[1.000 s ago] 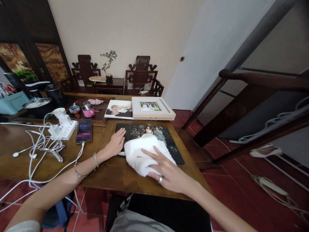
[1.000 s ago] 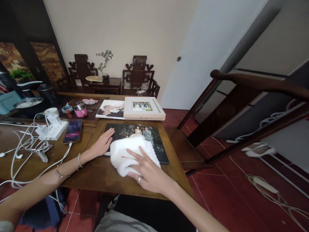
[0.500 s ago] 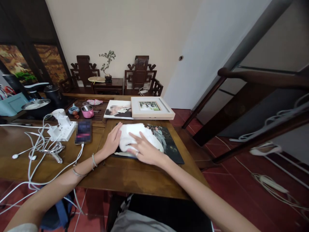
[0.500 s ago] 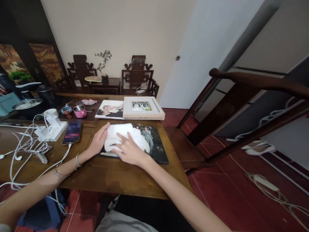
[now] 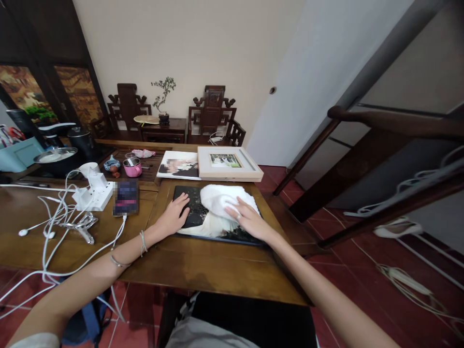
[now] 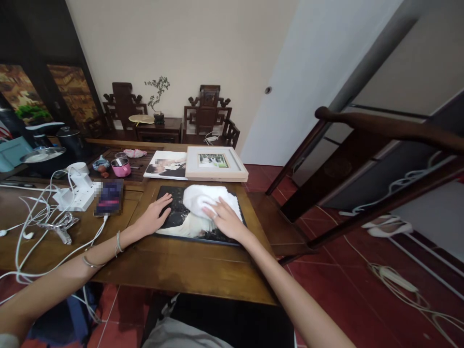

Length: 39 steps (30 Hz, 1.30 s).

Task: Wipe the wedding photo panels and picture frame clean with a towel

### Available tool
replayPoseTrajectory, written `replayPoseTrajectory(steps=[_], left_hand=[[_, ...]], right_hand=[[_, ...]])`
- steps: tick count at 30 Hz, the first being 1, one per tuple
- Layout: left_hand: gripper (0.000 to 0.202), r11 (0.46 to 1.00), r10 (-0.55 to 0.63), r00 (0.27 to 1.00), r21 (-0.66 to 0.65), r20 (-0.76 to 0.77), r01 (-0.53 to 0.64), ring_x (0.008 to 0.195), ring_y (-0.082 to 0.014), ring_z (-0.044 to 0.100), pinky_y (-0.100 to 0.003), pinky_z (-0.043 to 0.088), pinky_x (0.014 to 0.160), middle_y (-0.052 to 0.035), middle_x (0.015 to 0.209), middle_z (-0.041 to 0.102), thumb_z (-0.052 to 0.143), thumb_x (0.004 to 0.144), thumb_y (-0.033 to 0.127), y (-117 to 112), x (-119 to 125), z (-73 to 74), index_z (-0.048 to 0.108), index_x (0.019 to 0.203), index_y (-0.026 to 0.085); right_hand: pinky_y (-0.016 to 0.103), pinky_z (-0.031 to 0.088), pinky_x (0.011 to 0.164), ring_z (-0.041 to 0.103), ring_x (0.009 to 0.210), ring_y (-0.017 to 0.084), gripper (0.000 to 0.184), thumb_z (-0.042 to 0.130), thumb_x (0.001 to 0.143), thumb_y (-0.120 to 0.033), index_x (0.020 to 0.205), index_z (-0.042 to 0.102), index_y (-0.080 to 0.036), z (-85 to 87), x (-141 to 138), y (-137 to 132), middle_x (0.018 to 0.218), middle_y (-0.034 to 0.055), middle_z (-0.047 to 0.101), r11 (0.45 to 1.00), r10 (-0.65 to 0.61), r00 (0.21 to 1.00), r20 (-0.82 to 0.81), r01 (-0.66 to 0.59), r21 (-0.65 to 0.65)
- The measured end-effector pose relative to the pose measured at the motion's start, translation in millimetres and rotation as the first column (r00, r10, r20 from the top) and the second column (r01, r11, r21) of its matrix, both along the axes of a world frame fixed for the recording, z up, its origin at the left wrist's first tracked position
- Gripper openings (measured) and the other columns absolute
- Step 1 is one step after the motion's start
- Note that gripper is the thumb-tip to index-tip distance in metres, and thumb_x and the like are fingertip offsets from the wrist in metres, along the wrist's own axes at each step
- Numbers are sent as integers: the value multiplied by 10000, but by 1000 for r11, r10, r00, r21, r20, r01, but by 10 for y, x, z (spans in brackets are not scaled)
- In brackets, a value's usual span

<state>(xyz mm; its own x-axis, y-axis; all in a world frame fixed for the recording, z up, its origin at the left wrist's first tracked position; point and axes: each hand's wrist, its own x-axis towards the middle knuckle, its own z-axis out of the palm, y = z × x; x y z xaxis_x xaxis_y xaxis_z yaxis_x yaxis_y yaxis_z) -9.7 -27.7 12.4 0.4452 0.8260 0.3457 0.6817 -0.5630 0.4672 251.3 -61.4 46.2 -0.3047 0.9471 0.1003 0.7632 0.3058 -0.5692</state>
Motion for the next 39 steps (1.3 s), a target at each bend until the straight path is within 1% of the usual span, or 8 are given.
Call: replayPoseTrajectory(steps=[5,10,13,19,23,32,35,39], left_hand=[[416,1000,-13,1000,17,-18,13,1323,-242,352,-456,322,1076,-153,1374,451,364,901,262,-2,3,41,486,1260,91],[381,995,-65,998,81,20,63,1252,-211,451,-400,360,1063,-115,1316,520,376,898,236,-16,3,96,503,1243,137],[395,996,-51,999,69,15,50,1269,-223,432,-395,346,1074,-141,1330,502,378,899,248,-14,-3,77,503,1243,101],[423,1000,1,999,30,34,-2,1320,-232,359,-429,310,1093,-148,1365,464,385,896,281,-14,4,27,493,1255,88],[422,999,26,999,23,46,-27,1314,-227,370,-429,319,1089,-143,1364,466,392,886,272,-38,26,72,500,1253,93],[444,999,41,999,-6,16,-41,1315,-238,367,-433,320,1083,-154,1377,445,383,899,298,-45,39,102,493,1262,69],[441,1000,26,1000,1,9,-26,1319,-238,359,-434,312,1086,-151,1379,443,403,894,316,-33,28,82,501,1254,82],[430,1000,16,1000,15,5,-16,1319,-238,360,-441,314,1083,-144,1378,446,414,888,315,-21,17,71,508,1247,99]], right_hand=[[492,176,1098,406,1271,280,536,259,927,-521,1140,620,-187,152,-586,473,1250,80,589,1000,-12,998,-61,13,13],[414,249,1075,493,1197,250,549,242,935,-509,1124,620,-158,234,-1012,647,1201,88,623,998,58,994,-96,-56,18],[401,196,1100,460,1230,240,540,263,923,-540,1113,632,-196,178,-854,608,1230,49,607,997,71,992,-101,-69,17],[504,184,1090,281,1334,330,709,237,849,-680,1144,625,-165,38,131,509,1333,83,514,996,-88,991,-100,88,-4],[522,165,1105,232,1353,322,665,271,836,-685,1165,617,-221,-41,574,331,1374,31,470,990,-139,989,-50,139,-5],[562,155,1105,137,1380,299,395,352,926,-446,1011,678,-238,92,361,-943,1468,9,315,976,197,968,157,-209,61],[537,174,1106,140,1381,291,413,345,925,-469,1059,663,-243,97,397,-921,1450,16,355,976,213,968,130,-216,15],[527,208,1094,218,1359,313,540,345,879,-589,1171,617,-226,12,520,-344,1381,61,462,999,27,999,47,-25,-30]])
